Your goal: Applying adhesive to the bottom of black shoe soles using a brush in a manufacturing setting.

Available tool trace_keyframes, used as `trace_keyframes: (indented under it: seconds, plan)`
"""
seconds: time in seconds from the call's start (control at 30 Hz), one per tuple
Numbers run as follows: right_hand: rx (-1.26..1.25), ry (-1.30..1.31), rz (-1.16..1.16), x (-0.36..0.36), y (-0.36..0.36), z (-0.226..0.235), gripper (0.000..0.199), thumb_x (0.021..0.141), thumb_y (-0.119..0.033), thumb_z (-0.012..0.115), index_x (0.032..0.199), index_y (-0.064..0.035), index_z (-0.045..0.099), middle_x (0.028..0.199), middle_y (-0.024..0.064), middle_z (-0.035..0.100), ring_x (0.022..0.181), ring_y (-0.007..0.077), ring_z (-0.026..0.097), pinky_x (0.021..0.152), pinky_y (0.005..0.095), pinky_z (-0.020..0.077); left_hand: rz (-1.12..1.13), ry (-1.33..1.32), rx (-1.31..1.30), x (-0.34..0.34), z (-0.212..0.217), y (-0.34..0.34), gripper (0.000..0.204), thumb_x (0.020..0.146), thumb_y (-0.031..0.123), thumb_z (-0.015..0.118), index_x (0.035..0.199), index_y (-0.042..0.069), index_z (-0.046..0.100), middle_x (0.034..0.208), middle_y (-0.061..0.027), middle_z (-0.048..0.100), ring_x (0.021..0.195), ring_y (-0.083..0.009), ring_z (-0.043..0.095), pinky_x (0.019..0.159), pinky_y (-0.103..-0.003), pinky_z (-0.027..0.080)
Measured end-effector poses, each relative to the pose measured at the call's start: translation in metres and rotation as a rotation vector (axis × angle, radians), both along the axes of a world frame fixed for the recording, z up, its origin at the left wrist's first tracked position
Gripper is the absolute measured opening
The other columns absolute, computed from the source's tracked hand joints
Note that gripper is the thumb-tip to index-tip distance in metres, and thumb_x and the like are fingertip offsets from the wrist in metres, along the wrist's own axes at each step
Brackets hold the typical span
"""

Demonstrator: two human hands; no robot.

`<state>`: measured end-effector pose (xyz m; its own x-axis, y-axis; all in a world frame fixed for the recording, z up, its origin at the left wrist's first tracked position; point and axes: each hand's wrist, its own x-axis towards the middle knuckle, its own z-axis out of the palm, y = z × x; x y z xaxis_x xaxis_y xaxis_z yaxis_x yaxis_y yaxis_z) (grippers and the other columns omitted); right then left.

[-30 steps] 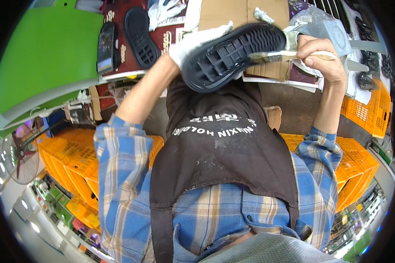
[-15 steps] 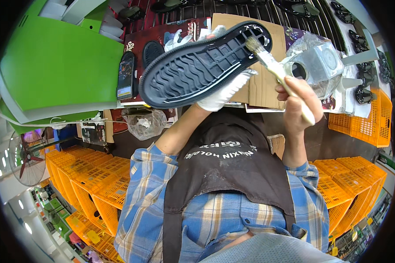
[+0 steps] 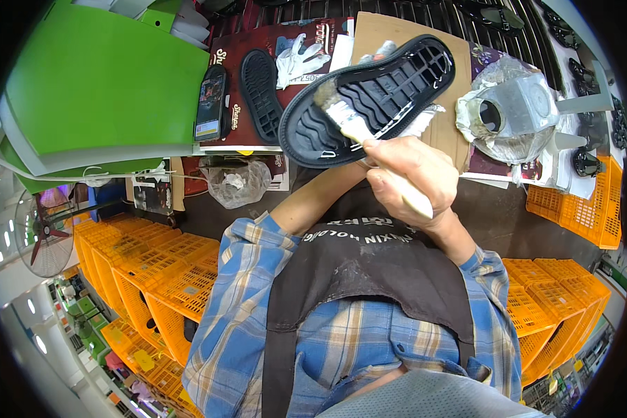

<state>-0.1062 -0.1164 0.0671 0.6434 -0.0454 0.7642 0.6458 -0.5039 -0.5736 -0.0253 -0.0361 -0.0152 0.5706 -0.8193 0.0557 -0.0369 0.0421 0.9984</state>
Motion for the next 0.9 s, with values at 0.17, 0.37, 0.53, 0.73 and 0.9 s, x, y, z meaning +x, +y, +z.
trace_keyframes:
  seconds: [0.17, 0.37, 0.53, 0.73, 0.9]
  plan:
    - [0.022, 0.03, 0.108, 0.004, 0.002, 0.006, 0.019, 0.076, -0.006, 0.066, 0.089, 0.0076, 0.063, 0.076, 0.0166, 0.066, 0.061, 0.0245, 0.065, 0.054, 0.0298, 0.0513, -0.091, 0.254, -0.086, -0.007, -0.009, -0.008, 0.039, 0.087, 0.025, 0.061, 0.12, 0.01, 0.048, 0.118, -0.009, 0.051, 0.117, -0.0155, 0.046, 0.099, -0.032, 0.037]
    - [-0.066, 0.095, 0.231, 0.019, -0.026, 0.017, 0.02, 0.077, -0.011, 0.063, 0.088, 0.006, 0.064, 0.07, 0.0146, 0.064, 0.058, 0.0229, 0.064, 0.051, 0.0287, 0.0503, -0.213, 0.548, -0.216, -0.01, -0.014, -0.004, 0.036, 0.087, 0.021, 0.061, 0.118, 0.01, 0.048, 0.117, -0.0088, 0.051, 0.115, -0.0144, 0.047, 0.097, -0.031, 0.04]
    - [-0.154, 0.171, 0.294, 0.035, -0.061, 0.018, 0.021, 0.076, -0.011, 0.063, 0.091, 0.0035, 0.066, 0.069, 0.0122, 0.063, 0.06, 0.0215, 0.062, 0.054, 0.0284, 0.0484, -0.38, 0.372, -0.193, -0.009, -0.005, 0.012, 0.046, 0.084, 0.014, 0.065, 0.125, 0.006, 0.045, 0.121, -0.0072, 0.051, 0.112, -0.0144, 0.05, 0.094, -0.03, 0.044]
    - [-0.196, 0.325, 0.33, 0.044, -0.091, 0.017, 0.016, 0.078, -0.009, 0.065, 0.092, -0.0017, 0.066, 0.081, 0.0107, 0.066, 0.07, 0.0213, 0.063, 0.064, 0.029, 0.0494, -0.505, 0.262, -0.113, 0.018, 0.0, 0.033, 0.068, 0.07, 0.012, 0.079, 0.128, 0.001, 0.046, 0.12, -0.0083, 0.056, 0.111, -0.017, 0.053, 0.095, -0.033, 0.045]
    - [-0.25, 0.392, 0.398, 0.047, -0.1, 0.021, 0.016, 0.08, -0.01, 0.064, 0.093, -0.0012, 0.066, 0.08, 0.0112, 0.065, 0.07, 0.0206, 0.063, 0.063, 0.0294, 0.0489, -0.557, 0.323, -0.086, 0.038, -0.012, 0.033, 0.071, 0.069, 0.01, 0.079, 0.131, 0.001, 0.044, 0.125, -0.009, 0.054, 0.111, -0.0175, 0.053, 0.097, -0.033, 0.044]
